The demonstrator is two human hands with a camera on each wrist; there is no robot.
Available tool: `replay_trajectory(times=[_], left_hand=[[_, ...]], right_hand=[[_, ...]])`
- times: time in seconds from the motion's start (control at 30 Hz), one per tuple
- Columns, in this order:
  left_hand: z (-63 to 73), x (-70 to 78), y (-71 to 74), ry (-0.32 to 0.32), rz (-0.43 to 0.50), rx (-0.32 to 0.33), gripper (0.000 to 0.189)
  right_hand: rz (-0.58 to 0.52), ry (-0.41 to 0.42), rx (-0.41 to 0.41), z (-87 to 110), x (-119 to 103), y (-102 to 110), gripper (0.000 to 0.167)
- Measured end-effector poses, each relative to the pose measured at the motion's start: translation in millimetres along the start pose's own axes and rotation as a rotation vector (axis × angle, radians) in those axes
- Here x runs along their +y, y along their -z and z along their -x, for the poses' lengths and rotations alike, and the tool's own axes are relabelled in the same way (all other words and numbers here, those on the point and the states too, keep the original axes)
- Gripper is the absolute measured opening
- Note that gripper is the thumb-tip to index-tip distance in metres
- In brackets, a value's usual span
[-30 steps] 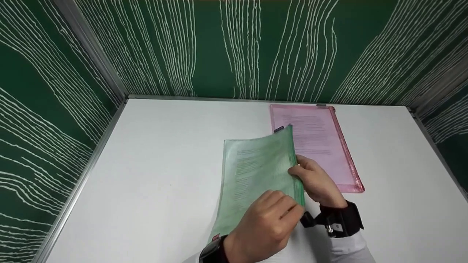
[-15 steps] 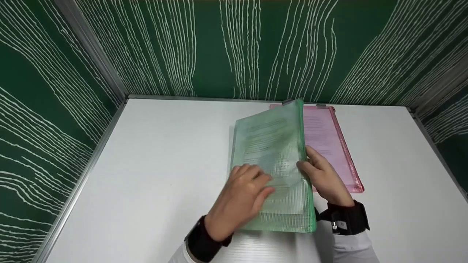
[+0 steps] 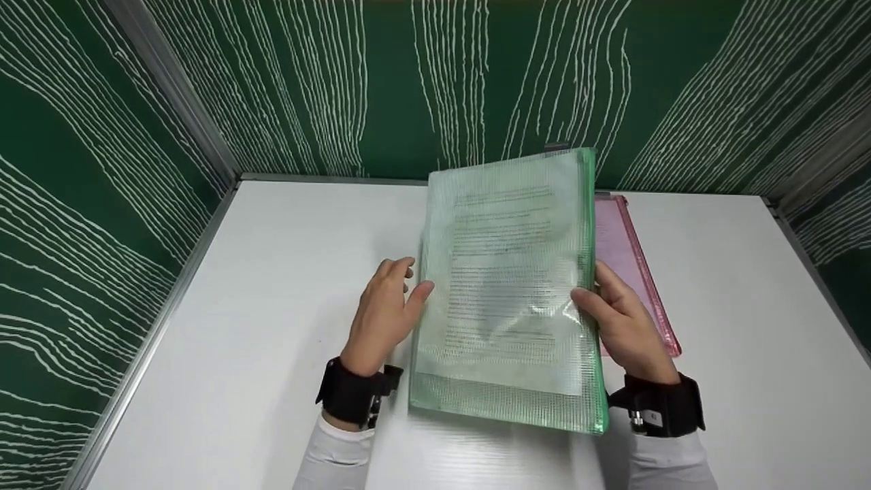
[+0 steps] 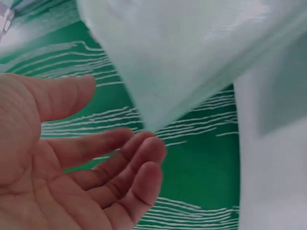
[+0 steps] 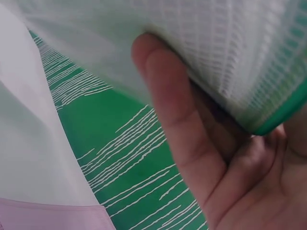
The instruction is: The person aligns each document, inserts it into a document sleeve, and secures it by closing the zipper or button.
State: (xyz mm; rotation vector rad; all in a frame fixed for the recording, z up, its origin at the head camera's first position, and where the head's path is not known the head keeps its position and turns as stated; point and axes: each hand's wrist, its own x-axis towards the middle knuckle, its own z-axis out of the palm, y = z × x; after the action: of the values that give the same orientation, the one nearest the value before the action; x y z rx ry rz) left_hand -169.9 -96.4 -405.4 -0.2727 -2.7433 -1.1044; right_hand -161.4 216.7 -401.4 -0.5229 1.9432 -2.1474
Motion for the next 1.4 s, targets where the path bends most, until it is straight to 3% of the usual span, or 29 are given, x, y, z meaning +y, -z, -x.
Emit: replay_trajectory(times=[0.1,0.23,0.37,0.6,0.8,1.03,1.27,1.4], left_hand=[[-3.0,-6.9,-2.7,0.06,0.038,-0.103,0.046],[-6.9,-13.9,-3.2,0.052,0.17,-0.197,0.035],[-8.9,-15.0,-0.4,0.059,0.332,-0.236,0.029],[-8.2,-10.4,5.3,0.109,0.531,-0.243,0.023],[-8.6,-8.4,6.4,0.089,0.595,-0.197,0.022],[-1.9,14.5,24.6,0.024,0.557,-0.073,0.019],[-1.1,16.9,26.6,-0.014,0.495,0.06,0.013],[-1.9,14.3,26.4,-0.018,0.49,0.124,0.015]], right_hand=[[-0.015,0.044,-0.005,1.0,-1,1,0.05],[-0.06,0.111,-0.016,0.4,-3,2,0.05],[-0.102,0.137,-0.027,-0.4,-2,4,0.049],[-0.086,0.083,0.01,-2.1,1,7,0.05],[-0.07,0.068,0.048,-4.0,5,8,0.051],[-0.021,0.045,0.041,-6.6,9,7,0.051],[0.129,-0.1,0.077,-7.6,13,4,0.053],[0.221,-0.185,0.062,-8.4,17,1,0.046]])
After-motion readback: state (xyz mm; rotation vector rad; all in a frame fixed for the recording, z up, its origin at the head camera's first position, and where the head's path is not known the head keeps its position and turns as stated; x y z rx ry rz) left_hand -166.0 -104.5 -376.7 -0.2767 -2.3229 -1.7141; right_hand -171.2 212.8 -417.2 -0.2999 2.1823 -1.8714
